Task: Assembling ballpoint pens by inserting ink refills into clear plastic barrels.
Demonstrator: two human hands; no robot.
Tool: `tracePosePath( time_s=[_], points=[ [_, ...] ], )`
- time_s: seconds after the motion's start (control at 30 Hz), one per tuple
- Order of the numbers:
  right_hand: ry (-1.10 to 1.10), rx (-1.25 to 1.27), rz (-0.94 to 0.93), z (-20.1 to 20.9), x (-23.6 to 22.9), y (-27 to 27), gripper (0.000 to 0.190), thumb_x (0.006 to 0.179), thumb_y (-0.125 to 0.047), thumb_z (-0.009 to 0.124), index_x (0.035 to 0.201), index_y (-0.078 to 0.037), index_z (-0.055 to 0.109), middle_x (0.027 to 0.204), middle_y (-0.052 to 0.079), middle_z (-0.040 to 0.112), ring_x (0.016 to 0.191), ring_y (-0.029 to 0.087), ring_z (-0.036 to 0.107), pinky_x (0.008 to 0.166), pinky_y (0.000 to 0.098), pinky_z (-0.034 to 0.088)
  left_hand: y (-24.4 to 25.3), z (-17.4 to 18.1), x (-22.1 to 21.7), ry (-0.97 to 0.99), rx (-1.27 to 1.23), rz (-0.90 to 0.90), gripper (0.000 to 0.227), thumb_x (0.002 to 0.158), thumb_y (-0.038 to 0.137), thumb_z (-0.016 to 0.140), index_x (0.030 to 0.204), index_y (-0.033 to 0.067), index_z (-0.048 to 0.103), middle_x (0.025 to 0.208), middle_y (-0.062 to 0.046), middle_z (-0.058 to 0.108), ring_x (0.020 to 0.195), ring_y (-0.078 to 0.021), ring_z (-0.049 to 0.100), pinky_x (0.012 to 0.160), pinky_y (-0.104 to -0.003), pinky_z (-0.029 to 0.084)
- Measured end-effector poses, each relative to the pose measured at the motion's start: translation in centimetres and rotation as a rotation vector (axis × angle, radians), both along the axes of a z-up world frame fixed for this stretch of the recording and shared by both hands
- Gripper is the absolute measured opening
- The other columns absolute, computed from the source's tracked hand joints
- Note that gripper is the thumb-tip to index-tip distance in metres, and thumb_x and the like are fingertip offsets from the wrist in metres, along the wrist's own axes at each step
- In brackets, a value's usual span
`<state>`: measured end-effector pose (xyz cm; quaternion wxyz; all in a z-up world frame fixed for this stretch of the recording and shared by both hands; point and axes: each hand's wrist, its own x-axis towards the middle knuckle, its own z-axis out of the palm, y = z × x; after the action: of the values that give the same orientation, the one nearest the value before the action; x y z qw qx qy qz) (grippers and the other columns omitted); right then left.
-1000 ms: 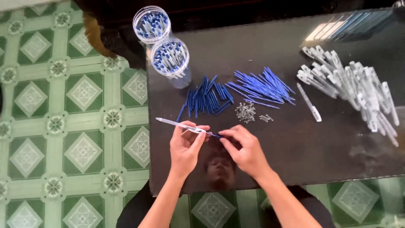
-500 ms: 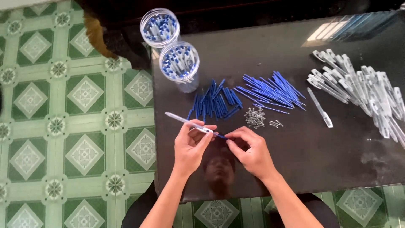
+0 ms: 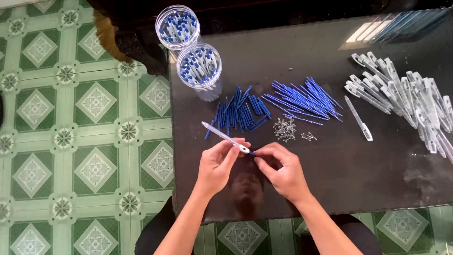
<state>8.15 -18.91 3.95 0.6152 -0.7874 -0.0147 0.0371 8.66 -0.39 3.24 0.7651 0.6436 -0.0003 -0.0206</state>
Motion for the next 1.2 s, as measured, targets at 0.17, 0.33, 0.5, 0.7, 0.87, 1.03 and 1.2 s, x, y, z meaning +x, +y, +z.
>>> tracePosePath(
  time_s=[0.17, 0.33, 0.5, 0.7, 0.87, 1.03, 1.2],
  points=[
    [0.116, 0.114, 0.003, -0.7, -0.3, 0.0, 0.017, 0.085, 0.002, 0.074, 0.101, -0.003, 0.078, 0.087, 0.009, 0.076, 0.073, 0.014, 0.07, 0.066, 0.0307, 0.063, -0.1, 0.1, -0.1, 0.046, 0.108, -0.038, 0.024, 0.095, 0.01, 0.07, 0.117, 0.0014, 0.073, 0.096, -0.016, 0.08, 0.084, -0.0192, 0.077, 0.077, -0.033, 0.065],
    [0.184, 0.33, -0.031, -1.5, -0.9, 0.3, 0.02, 0.085, 0.011, 0.067, 0.102, 0.002, 0.066, 0.099, 0.01, 0.067, 0.082, 0.015, 0.069, 0.076, 0.0336, 0.066, -0.2, 0.4, -0.2, 0.033, 0.241, -0.051, 0.026, 0.092, 0.012, 0.074, 0.115, 0.0009, 0.069, 0.092, -0.018, 0.08, 0.08, -0.0247, 0.078, 0.073, -0.037, 0.065],
    [0.103, 0.364, 0.05, -3.9, -1.2, -0.5, 0.015, 0.086, 0.014, 0.063, 0.094, 0.001, 0.059, 0.096, 0.009, 0.054, 0.08, 0.015, 0.065, 0.071, 0.0333, 0.064, -0.4, 0.2, -0.2, -0.007, 0.311, -0.119, 0.02, 0.093, 0.013, 0.072, 0.11, 0.0039, 0.068, 0.088, -0.014, 0.081, 0.077, -0.0237, 0.08, 0.071, -0.035, 0.065],
    [0.13, 0.357, 0.088, -1.2, -0.6, -0.6, 0.011, 0.089, 0.007, 0.068, 0.099, 0.004, 0.067, 0.092, 0.011, 0.066, 0.081, 0.018, 0.075, 0.074, 0.0336, 0.066, 0.2, -0.4, 0.0, 0.044, 0.06, -0.03, 0.017, 0.098, 0.008, 0.063, 0.114, 0.0039, 0.063, 0.093, -0.018, 0.08, 0.082, -0.0209, 0.076, 0.078, -0.035, 0.064],
    [0.141, 0.204, 0.146, -1.0, -0.5, -0.5, 0.011, 0.091, -0.001, 0.072, 0.1, -0.002, 0.077, 0.083, 0.01, 0.075, 0.079, 0.015, 0.073, 0.07, 0.0355, 0.065, 0.1, -1.3, -0.1, 0.078, -0.077, -0.064, 0.018, 0.1, 0.01, 0.062, 0.115, 0.0005, 0.061, 0.093, -0.021, 0.078, 0.082, -0.0207, 0.075, 0.079, -0.034, 0.064],
    [0.09, 0.202, 0.153, -0.1, -0.4, -0.1, 0.013, 0.09, -0.001, 0.072, 0.099, -0.005, 0.08, 0.078, 0.01, 0.077, 0.073, 0.014, 0.072, 0.067, 0.0349, 0.064, 0.0, -0.3, -0.1, 0.094, -0.098, -0.095, 0.02, 0.098, 0.011, 0.066, 0.114, -0.0011, 0.064, 0.092, -0.023, 0.077, 0.081, -0.025, 0.076, 0.079, -0.038, 0.065],
    [0.183, 0.267, 0.128, -0.9, -0.4, -0.2, 0.008, 0.091, -0.003, 0.073, 0.096, -0.002, 0.079, 0.077, 0.01, 0.077, 0.072, 0.015, 0.071, 0.068, 0.033, 0.066, -0.2, 0.0, -0.1, 0.121, 0.071, -0.105, 0.018, 0.095, 0.013, 0.071, 0.111, 0.0045, 0.068, 0.087, -0.016, 0.079, 0.079, -0.0187, 0.076, 0.076, -0.032, 0.062]
  ],
)
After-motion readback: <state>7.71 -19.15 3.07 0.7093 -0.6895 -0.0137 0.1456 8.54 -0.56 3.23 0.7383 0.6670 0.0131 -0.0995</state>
